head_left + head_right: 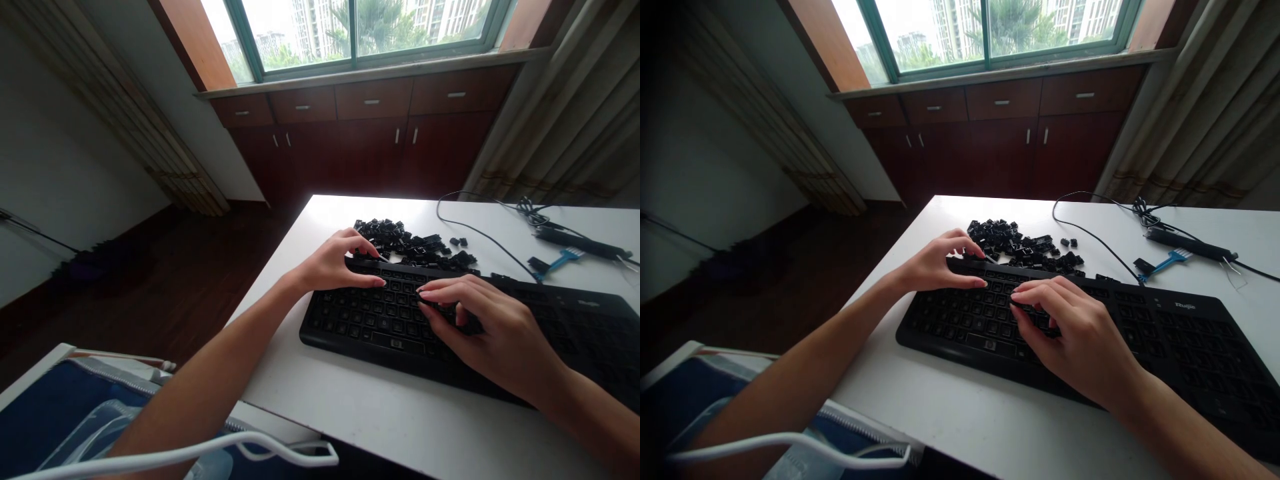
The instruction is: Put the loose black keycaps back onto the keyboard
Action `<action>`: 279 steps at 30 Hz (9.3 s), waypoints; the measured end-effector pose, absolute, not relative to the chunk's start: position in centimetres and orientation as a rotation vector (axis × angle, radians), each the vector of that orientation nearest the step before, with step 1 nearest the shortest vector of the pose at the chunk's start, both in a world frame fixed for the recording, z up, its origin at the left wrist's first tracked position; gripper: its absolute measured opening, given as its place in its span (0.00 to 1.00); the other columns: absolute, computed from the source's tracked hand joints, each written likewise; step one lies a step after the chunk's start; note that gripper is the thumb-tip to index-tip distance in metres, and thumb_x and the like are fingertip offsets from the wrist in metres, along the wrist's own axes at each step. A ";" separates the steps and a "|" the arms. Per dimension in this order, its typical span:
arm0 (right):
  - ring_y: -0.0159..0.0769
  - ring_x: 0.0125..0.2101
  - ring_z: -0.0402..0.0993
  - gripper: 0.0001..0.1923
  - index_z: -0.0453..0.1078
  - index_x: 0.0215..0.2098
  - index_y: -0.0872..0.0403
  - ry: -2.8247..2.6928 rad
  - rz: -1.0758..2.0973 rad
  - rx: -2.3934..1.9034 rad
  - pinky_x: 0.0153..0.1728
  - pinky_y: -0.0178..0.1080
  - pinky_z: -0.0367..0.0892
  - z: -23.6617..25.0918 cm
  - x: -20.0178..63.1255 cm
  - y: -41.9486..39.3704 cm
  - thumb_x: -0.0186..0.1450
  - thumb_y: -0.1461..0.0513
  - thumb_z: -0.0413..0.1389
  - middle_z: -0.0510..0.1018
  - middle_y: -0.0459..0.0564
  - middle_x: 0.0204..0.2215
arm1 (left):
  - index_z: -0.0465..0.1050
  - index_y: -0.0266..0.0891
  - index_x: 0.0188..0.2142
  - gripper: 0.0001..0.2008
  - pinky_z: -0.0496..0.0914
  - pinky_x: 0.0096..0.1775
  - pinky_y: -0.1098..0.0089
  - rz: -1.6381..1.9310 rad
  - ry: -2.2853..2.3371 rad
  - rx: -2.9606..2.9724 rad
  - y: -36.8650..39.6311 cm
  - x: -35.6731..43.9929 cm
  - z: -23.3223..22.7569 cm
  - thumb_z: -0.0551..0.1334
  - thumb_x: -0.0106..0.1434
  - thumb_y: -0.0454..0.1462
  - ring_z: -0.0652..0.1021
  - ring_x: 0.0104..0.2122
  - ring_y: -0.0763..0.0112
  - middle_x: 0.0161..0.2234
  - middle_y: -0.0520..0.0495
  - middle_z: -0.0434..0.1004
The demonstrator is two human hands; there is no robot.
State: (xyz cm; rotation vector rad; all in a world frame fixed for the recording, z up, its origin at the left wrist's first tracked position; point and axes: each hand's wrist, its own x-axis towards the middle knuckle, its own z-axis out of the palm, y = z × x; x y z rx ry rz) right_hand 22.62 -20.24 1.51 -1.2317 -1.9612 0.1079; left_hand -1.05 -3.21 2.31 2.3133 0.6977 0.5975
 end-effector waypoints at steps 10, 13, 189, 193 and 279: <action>0.38 0.40 0.78 0.10 0.72 0.45 0.48 -2.014 0.197 -1.260 0.33 0.40 0.75 1.2 22.7 -20.2 0.66 0.65 0.59 0.81 0.50 0.45 | 0.79 0.39 0.39 0.18 0.68 0.39 0.69 0.675 0.744 2.141 -3.6 -0.2 2.4 0.64 0.64 0.52 0.73 0.36 0.71 0.39 0.46 0.76; 0.36 0.36 0.78 0.11 0.73 0.49 0.47 -2.030 0.208 -1.322 0.32 0.39 0.75 1.4 22.4 -19.6 0.68 0.63 0.58 0.81 0.50 0.44 | 0.78 0.37 0.38 0.21 0.67 0.36 0.71 0.675 0.773 2.027 -3.2 -0.1 2.3 0.64 0.64 0.54 0.72 0.33 0.73 0.37 0.46 0.77; 0.34 0.30 0.72 0.14 0.78 0.39 0.50 -2.084 0.954 -1.645 0.30 0.37 0.62 5.2 20.3 -11.6 0.65 0.50 0.58 0.79 0.46 0.30 | 0.77 0.37 0.37 0.20 0.65 0.35 0.71 0.674 0.840 1.973 -3.0 -0.2 2.0 0.64 0.64 0.53 0.72 0.33 0.71 0.35 0.47 0.78; 0.35 0.32 0.74 0.13 0.78 0.41 0.49 -2.154 0.906 -1.581 0.33 0.37 0.64 4.9 20.4 -11.6 0.65 0.51 0.58 0.80 0.46 0.32 | 0.77 0.36 0.36 0.20 0.65 0.36 0.71 0.668 0.845 1.969 -3.0 -0.2 2.0 0.64 0.64 0.53 0.72 0.33 0.72 0.35 0.48 0.78; 0.37 0.35 0.75 0.16 0.76 0.50 0.52 -2.028 0.335 -1.792 0.36 0.39 0.67 6.2 25.4 -4.7 0.68 0.54 0.54 0.79 0.54 0.42 | 0.76 0.37 0.40 0.23 0.69 0.35 0.69 0.889 1.010 1.911 -1.4 -0.7 0.4 0.61 0.64 0.55 0.75 0.33 0.68 0.36 0.45 0.79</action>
